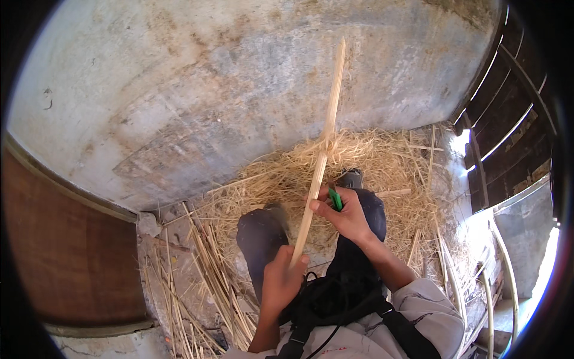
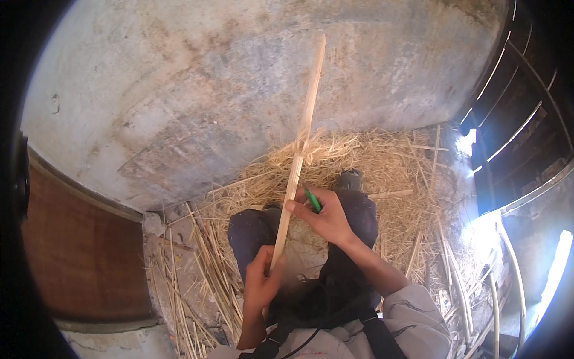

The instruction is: The person uses a small green folding knife to shave thin strips from a long wooden stick while sitting on a straw-covered floor. The person holds the stick with one hand and uses the other hand to peel away fibers, creating a gathered bunch of wood shavings along the length of the wood.

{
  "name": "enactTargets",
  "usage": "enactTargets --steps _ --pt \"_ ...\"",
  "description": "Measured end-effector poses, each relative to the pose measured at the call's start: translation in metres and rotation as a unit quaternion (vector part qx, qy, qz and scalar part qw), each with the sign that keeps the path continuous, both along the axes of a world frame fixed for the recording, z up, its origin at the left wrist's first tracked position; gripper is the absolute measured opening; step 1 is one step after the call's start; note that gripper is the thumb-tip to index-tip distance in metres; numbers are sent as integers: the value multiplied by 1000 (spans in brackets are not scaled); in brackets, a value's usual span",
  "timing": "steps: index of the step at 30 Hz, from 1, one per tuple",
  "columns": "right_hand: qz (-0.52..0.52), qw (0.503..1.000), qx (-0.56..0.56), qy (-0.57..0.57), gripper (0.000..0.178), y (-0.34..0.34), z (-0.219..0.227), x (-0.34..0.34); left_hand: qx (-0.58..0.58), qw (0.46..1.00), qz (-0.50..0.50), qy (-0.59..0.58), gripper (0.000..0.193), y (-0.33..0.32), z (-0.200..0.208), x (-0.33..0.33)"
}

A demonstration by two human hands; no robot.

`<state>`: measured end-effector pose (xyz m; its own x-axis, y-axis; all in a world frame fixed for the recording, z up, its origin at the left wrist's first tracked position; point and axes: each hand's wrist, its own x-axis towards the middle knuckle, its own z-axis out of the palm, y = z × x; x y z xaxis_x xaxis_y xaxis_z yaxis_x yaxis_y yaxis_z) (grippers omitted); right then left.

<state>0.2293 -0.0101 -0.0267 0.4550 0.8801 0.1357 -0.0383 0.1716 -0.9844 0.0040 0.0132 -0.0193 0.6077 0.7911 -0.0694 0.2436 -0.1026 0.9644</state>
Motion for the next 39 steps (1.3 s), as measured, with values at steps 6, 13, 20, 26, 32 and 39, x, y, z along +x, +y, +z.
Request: enactTargets --steps 6,13,20,26,32,39 --pt "18 1000 -13 1 21 -2 4 -10 46 997 45 -44 21 2 9 31" --pt "-22 969 61 -239 30 -19 32 0 -6 997 32 -73 21 4 16 32" --pt "-43 890 75 -447 32 -28 18 12 -28 996 36 -81 24 1 27 29" --pt "-94 852 75 -509 35 -30 29 8 -24 995 31 -94 25 2 30 27" --pt "-124 829 82 -540 36 -30 30 7 -51 994 31 -95 25 1 30 26" --pt "-141 820 89 -548 35 -29 30 6 -54 994 29 -90 24 0 28 23"
